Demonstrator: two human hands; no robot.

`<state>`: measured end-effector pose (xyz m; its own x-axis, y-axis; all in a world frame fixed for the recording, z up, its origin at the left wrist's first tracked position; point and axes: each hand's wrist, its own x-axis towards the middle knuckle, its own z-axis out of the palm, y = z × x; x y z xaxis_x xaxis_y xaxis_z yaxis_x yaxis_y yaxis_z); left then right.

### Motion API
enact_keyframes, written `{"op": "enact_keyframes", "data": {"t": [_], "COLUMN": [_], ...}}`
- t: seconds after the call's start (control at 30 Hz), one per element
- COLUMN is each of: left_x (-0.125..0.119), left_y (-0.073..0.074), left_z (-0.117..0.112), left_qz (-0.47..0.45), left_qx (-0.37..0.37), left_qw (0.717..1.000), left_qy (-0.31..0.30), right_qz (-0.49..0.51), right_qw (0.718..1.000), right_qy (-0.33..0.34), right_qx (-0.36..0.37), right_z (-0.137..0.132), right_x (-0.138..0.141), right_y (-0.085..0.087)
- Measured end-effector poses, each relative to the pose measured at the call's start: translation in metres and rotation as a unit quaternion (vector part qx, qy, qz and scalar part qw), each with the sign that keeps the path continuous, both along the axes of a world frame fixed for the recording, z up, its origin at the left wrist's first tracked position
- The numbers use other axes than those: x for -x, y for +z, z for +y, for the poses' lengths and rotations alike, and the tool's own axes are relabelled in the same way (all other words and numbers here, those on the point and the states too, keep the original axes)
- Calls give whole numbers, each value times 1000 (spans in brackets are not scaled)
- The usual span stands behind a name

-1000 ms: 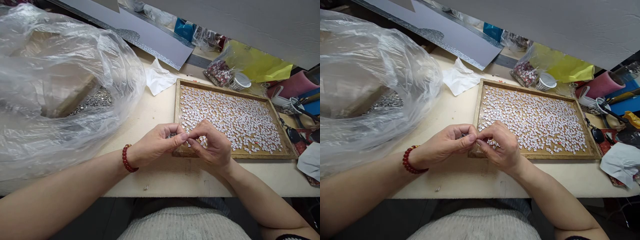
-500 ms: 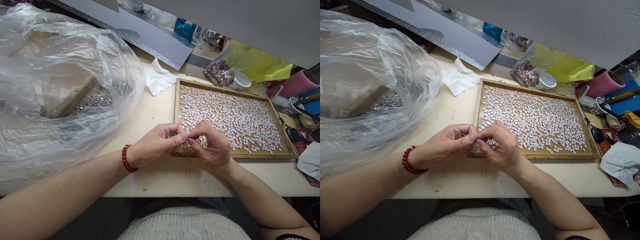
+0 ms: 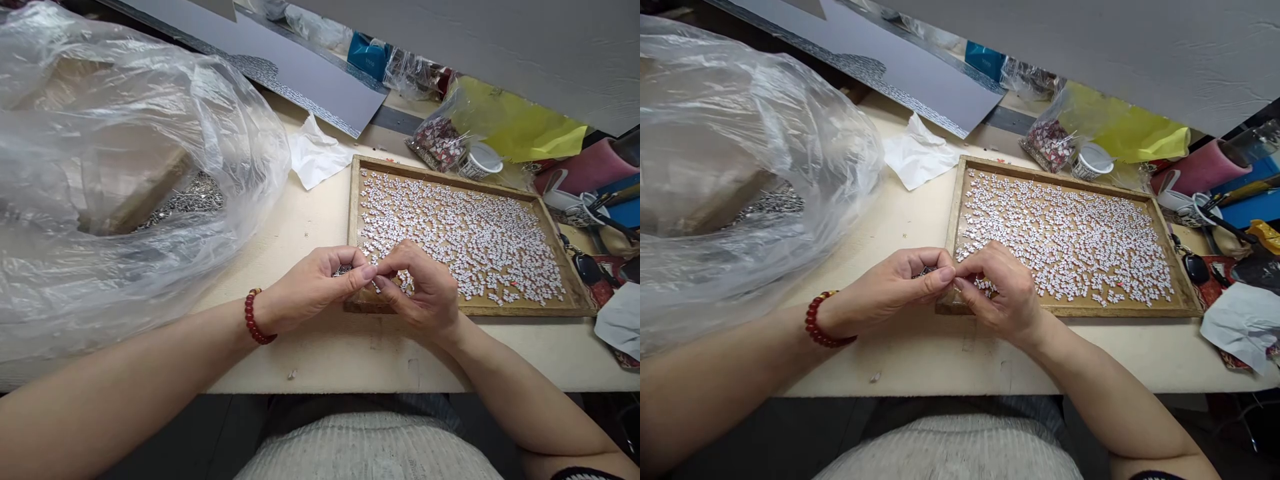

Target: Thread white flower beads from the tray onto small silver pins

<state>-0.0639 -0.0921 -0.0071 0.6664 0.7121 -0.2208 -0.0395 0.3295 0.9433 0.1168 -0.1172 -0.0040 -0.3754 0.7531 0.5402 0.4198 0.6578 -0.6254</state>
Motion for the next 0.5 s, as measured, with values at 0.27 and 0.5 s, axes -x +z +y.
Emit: {"op": "enact_keyframes", "data": {"t": [0.27,0.5], "left_x": [-1,0], "left_y": [1,-1], "left_z": [0,0], "left_qz": [15,16], "left_qx": [-10,-12], "left_qw": [1000,1000], "left_qy": [-5,-7], "right_qz": [-13,-16], "right_qw": [1000,1000], "right_qy": [1,0], "right_qx": [2,0], "right_z": [1,1], "right_x": [-2,-2], "right_y": [-1,-1]}}
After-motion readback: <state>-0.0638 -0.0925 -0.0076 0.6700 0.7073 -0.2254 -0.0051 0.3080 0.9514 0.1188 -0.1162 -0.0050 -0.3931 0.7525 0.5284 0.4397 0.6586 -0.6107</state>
